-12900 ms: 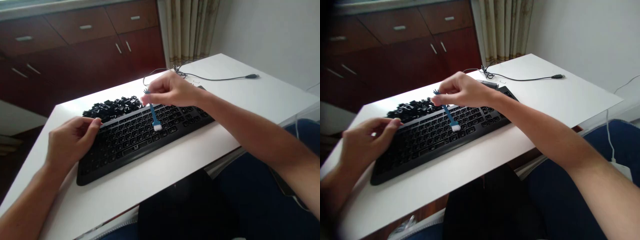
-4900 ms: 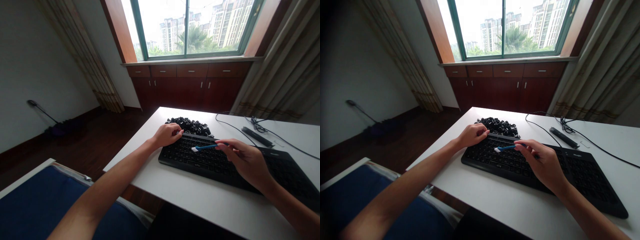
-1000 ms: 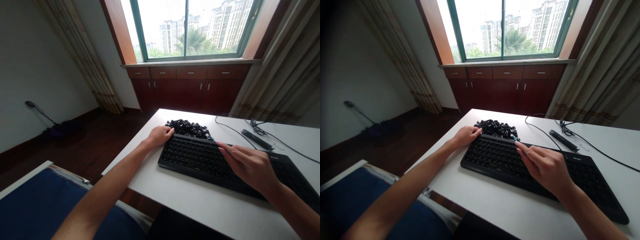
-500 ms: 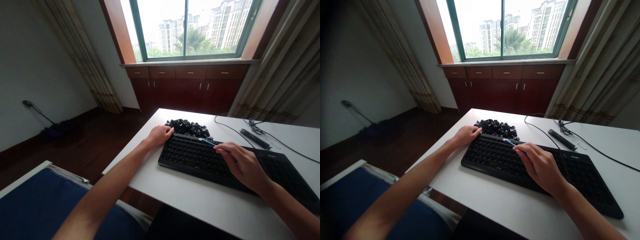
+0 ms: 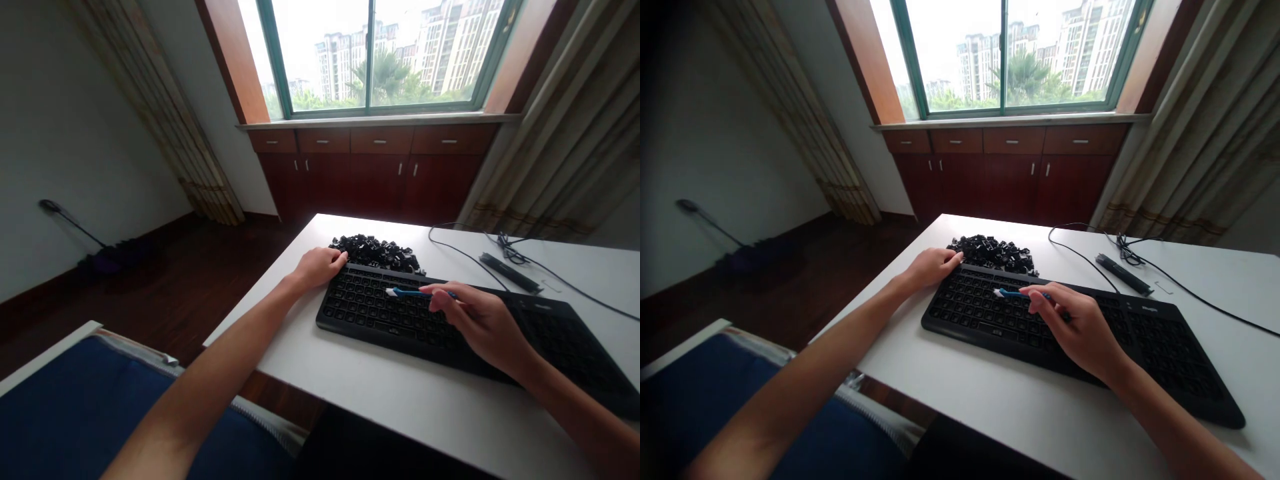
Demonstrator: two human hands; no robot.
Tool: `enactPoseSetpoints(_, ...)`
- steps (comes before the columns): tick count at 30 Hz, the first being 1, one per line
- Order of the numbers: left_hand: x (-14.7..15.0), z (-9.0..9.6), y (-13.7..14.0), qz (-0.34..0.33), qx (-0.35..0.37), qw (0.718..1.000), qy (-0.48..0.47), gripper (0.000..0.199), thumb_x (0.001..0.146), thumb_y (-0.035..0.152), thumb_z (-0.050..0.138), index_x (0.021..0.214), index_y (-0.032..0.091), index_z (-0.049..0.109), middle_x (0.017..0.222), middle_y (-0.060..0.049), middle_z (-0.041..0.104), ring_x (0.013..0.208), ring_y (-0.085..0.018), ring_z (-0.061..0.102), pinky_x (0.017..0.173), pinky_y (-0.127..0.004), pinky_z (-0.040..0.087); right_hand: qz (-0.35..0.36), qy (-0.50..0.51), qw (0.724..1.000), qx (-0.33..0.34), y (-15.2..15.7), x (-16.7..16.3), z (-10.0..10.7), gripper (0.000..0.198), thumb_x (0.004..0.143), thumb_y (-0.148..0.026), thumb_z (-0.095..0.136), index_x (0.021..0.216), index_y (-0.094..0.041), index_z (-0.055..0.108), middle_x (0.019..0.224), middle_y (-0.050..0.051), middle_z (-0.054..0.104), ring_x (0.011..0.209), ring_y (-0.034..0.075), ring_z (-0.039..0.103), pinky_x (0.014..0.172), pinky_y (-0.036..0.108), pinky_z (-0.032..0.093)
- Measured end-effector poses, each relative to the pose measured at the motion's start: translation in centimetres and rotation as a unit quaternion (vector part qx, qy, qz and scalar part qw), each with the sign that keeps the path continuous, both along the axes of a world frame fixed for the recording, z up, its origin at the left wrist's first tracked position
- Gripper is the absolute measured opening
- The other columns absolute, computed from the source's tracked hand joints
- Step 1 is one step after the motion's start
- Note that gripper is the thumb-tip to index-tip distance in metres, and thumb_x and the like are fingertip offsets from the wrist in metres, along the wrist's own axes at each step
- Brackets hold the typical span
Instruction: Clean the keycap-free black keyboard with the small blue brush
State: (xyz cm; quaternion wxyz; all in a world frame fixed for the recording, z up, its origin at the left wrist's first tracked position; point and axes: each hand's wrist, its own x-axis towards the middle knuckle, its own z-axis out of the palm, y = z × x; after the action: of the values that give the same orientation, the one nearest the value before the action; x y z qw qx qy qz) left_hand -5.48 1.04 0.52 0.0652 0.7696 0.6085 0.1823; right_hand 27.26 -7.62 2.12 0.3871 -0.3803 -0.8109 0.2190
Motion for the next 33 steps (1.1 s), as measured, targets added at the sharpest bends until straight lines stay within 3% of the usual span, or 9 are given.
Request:
enactPoseSetpoints(6, 0.1, -0.1, 0.4, -0.004, 0.004, 1.000, 0.024, 0.056, 0.094, 0.058, 0.032, 0.063, 0.019, 0.059, 0.062, -0.003, 0.060, 0.057, -0.015, 0.049, 0.059, -0.028, 0.026, -0.079, -0.029, 0.993, 0.078, 0.4, 0.3, 0.2, 0.027, 0.093, -0.027, 0.055, 0.116, -0.021, 0.068, 0.090, 0.003, 0.067, 0.067, 0.010, 0.056, 0.065, 0.026, 0.045)
enactPoseSetpoints(12, 0.1, -0.1, 0.9, -0.003, -0.014, 0.999, 0.037, 0.055, 0.093, 0.061, 0.032, 0.068, 0.021, 0.063, 0.065, -0.003, 0.063, 0.060, -0.017, 0.052, 0.060, -0.028, 0.027, -0.034, 0.061, 0.997, -0.023, 0.6, 0.3, 0.6, 0.030, 0.097, -0.035, 0.047, 0.102, -0.019, 0.071, 0.075, 0.000, 0.065, 0.056, 0.008, 0.050, 0.051, 0.023, 0.038)
enactPoseSetpoints(14, 0.2, -0.1, 1.0, 0.000, -0.019, 0.999, 0.039, 0.055, 0.092, 0.061, 0.033, 0.072, 0.022, 0.066, 0.067, -0.003, 0.065, 0.062, -0.017, 0.053, 0.060, -0.028, 0.028, -0.040, 0.059, 0.997, -0.025, 0.7, 0.3, 0.4, 0.031, 0.097, -0.036, 0.047, 0.103, -0.018, 0.071, 0.071, 0.000, 0.063, 0.055, 0.008, 0.049, 0.051, 0.023, 0.038)
enactPoseSetpoints(18, 0.3, 0.1, 1.0, 0.004, -0.024, 0.999, 0.039, 0.055, 0.092, 0.062, 0.033, 0.076, 0.024, 0.068, 0.068, -0.003, 0.066, 0.063, -0.018, 0.054, 0.061, -0.028, 0.029, -0.067, 0.059, 0.996, 0.011, 0.7, 0.4, 0.4, 0.033, 0.094, -0.035, 0.053, 0.118, -0.020, 0.069, 0.082, 0.003, 0.064, 0.069, 0.010, 0.056, 0.066, 0.026, 0.044)
enactPoseSetpoints(20, 0.3, 0.1, 0.9, 0.005, -0.024, 0.999, 0.036, 0.055, 0.092, 0.062, 0.033, 0.076, 0.024, 0.069, 0.069, -0.003, 0.066, 0.064, -0.018, 0.055, 0.061, -0.028, 0.029, -0.079, 0.081, 0.993, 0.010, 0.6, 0.5, 0.6, 0.032, 0.094, -0.036, 0.052, 0.118, -0.021, 0.069, 0.082, 0.002, 0.064, 0.067, 0.010, 0.054, 0.063, 0.026, 0.042)
enactPoseSetpoints(22, 0.4, 0.2, 0.8, 0.006, -0.023, 0.999, 0.034, 0.055, 0.092, 0.062, 0.032, 0.076, 0.024, 0.069, 0.069, -0.003, 0.066, 0.064, -0.018, 0.055, 0.061, -0.028, 0.029, -0.078, 0.121, 0.989, -0.027, 0.6, 0.6, 0.8, 0.032, 0.095, -0.038, 0.051, 0.113, -0.021, 0.071, 0.078, 0.001, 0.062, 0.061, 0.008, 0.050, 0.054, 0.025, 0.038)
enactPoseSetpoints(25, 0.5, 0.3, 0.6, 0.007, -0.023, 0.999, 0.033, 0.056, 0.093, 0.061, 0.032, 0.074, 0.023, 0.069, 0.067, -0.003, 0.065, 0.062, -0.017, 0.054, 0.061, -0.028, 0.029, -0.030, 0.166, 0.977, -0.133, 0.8, 0.7, 0.6, 0.036, 0.095, -0.044, 0.049, 0.110, -0.021, 0.071, 0.070, -0.001, 0.058, 0.053, 0.007, 0.044, 0.047, 0.025, 0.033)
enactPoseSetpoints(27, 0.6, 0.3, 0.5, 0.008, -0.021, 0.999, 0.034, 0.057, 0.093, 0.061, 0.032, 0.072, 0.022, 0.067, 0.064, -0.003, 0.064, 0.061, -0.017, 0.053, 0.060, -0.028, 0.029, -0.010, 0.161, 0.974, -0.160, 0.9, 0.6, 0.4, 0.037, 0.094, -0.045, 0.049, 0.110, -0.020, 0.072, 0.067, -0.001, 0.057, 0.052, 0.008, 0.044, 0.046, 0.024, 0.034)
enactPoseSetpoints(33, 0.6, 0.3, 0.5, 0.009, -0.019, 0.999, 0.036, 0.057, 0.093, 0.061, 0.032, 0.067, 0.020, 0.063, 0.060, -0.002, 0.061, 0.058, -0.016, 0.052, 0.059, -0.028, 0.028, -0.072, 0.068, 0.994, 0.047, 0.5, 0.4, 0.4, 0.032, 0.094, -0.036, 0.053, 0.116, -0.020, 0.070, 0.082, 0.003, 0.061, 0.066, 0.010, 0.051, 0.063, 0.027, 0.043)
